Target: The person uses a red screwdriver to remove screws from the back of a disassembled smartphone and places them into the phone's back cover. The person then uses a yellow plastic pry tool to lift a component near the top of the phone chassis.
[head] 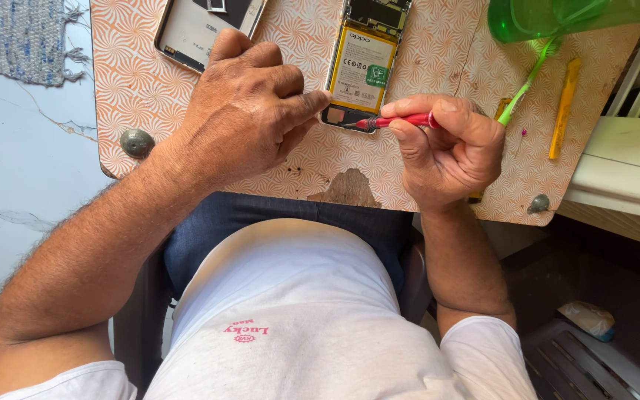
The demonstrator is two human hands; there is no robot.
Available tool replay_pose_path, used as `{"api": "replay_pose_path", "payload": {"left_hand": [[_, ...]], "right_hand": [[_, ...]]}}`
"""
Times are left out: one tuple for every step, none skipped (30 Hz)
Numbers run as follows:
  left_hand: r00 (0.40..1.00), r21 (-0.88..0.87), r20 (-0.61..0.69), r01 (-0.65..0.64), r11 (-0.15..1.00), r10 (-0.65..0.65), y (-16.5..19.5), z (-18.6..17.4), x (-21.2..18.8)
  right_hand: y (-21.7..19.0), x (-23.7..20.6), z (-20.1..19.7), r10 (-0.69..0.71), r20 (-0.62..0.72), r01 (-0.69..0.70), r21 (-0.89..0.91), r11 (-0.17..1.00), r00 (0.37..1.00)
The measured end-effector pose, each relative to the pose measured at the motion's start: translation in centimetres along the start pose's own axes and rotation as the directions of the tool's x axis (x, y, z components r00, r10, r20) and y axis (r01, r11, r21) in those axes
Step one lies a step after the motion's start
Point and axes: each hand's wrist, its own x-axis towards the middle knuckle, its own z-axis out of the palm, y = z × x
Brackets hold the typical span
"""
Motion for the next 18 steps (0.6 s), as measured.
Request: {"api": "replay_pose_path", "payload": {"left_hand": [[1.000,-0.008,-0.003,0.002,1.000,-0.002,0.0,0.0,0.0],[1.000,-0.017,-0.004,0.002,1.000,-0.002,0.0,-0.1,-0.1],[1.000,-0.026,-0.006,0.002,1.000,-0.002,0.0,-0.1,-0.1],[1.000,-0.022,-0.006,0.000,1.000,0.000,-0.1,-0.1,-0.1],[1.000,-0.018,-0.006,-0.003,1.000,0.003,-0.1,-0.1,-0.1],[1.000,-0.013,-0.006,-0.003,1.000,0.003,0.0,-0.1,-0.1],[1.000,0.000,-0.003,-0.004,1.000,0.004,0.0,-0.1,0.0],[1.000,0.015,0.000,-0.004,1.000,0.004,0.0,-0.1,0.0],[1.000,0.029,0.002,-0.005,1.000,0.005,0.1,-0.1,0.0],[1.000,0.032,0.001,-0.006,0.999,0.006,0.0,-0.1,0.1],[1.000,0.032,0.002,-0.008,0.999,0.008,0.0,0.0,0.2],[1.000,0.033,0.002,-0.009,0.999,0.009,0.0,0.0,0.2],[1.000,0.018,0.004,-0.007,1.000,0.006,-0.1,0.0,0.2],[1.000,0.004,0.004,-0.005,1.000,0.005,-0.1,-0.1,0.2],[1.000,-0.010,0.005,-0.003,1.000,0.003,-0.2,-0.1,0.2],[1.000,-0.007,0.003,-0.005,1.000,0.005,-0.1,-0.1,0.2],[1.000,-0.004,0.001,-0.007,1.000,0.007,-0.1,0.0,0.2],[1.000,-0.001,-0.002,-0.010,1.000,0.010,-0.1,0.0,0.2]], "right_hand": [[0.0,0.0,0.0,-0.003,0.003,0.003,-0.007,1.000,1.000],[0.0,0.0,0.0,-0.004,0.005,0.004,-0.013,1.000,1.000],[0.1,0.0,0.1,-0.003,0.009,0.003,-0.014,1.000,1.000],[0.1,0.1,0.1,-0.002,0.012,0.002,-0.014,1.000,1.000],[0.0,0.2,0.2,0.000,0.016,0.000,-0.015,1.000,1.000],[0.0,0.3,0.2,-0.003,0.020,0.003,-0.013,1.000,1.000],[-0.2,0.6,0.3,-0.005,0.023,0.005,-0.011,1.000,1.000],[-0.3,0.8,0.3,-0.008,0.028,0.008,-0.008,1.000,1.000],[-0.7,1.1,0.3,0.008,0.063,-0.005,-0.040,0.999,0.998],[-1.1,1.4,0.2,0.023,0.097,-0.016,-0.073,0.997,0.995],[-1.6,1.7,0.1,0.043,0.129,-0.029,-0.106,0.994,0.991],[-2.1,2.1,0.0,0.062,0.161,-0.040,-0.140,0.989,0.985],[-2.6,2.4,0.0,0.083,0.192,-0.049,-0.173,0.984,0.978],[-3.0,2.8,-0.1,0.102,0.223,-0.055,-0.207,0.977,0.970],[-3.3,3.1,-0.1,0.065,0.253,-0.022,-0.168,0.986,0.965],[-3.5,3.4,0.0,0.028,0.282,0.009,-0.127,0.992,0.959],[-3.6,3.6,0.0,-0.011,0.310,0.039,-0.085,0.996,0.951],[-3.6,3.8,0.1,-0.021,0.315,0.054,-0.096,0.994,0.949]]}}
